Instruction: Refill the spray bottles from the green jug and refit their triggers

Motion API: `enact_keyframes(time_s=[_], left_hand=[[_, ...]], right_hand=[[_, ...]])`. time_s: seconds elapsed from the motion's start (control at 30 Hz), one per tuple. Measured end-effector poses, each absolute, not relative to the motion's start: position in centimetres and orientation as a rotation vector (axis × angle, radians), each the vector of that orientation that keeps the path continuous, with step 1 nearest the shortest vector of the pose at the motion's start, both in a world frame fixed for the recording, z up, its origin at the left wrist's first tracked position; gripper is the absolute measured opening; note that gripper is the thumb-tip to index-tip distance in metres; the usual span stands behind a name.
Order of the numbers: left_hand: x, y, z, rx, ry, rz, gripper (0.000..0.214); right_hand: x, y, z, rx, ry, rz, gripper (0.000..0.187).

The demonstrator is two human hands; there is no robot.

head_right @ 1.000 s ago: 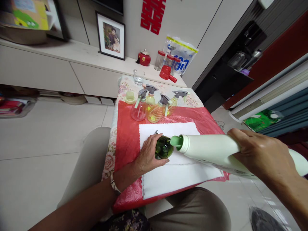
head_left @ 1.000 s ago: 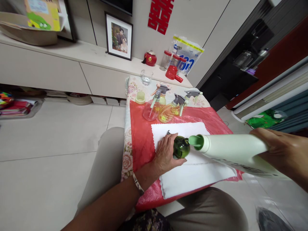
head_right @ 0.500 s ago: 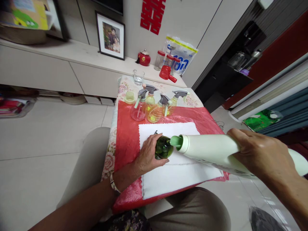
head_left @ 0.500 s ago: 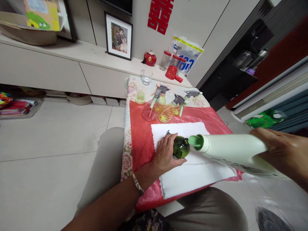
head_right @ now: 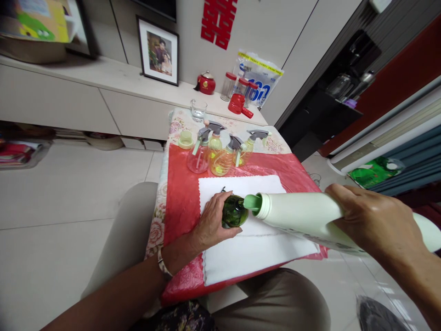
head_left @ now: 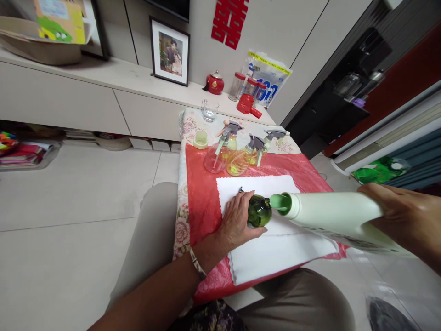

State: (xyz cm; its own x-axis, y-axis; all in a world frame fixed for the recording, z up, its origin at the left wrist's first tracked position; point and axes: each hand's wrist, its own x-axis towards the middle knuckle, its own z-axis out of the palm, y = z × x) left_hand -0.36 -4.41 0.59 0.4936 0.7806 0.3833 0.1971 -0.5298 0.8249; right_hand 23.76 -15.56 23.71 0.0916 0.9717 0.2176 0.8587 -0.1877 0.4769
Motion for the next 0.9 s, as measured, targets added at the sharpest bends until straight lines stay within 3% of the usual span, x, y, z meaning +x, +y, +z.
enact_keyframes(time_s=[0.9], left_hand=[[-0.38, -4.38, 0.47, 2.012, 0.787, 1.020, 0.102]], right_hand=[[23.80, -15.63, 23.77, 2.080, 1.913, 0.755, 0.020]])
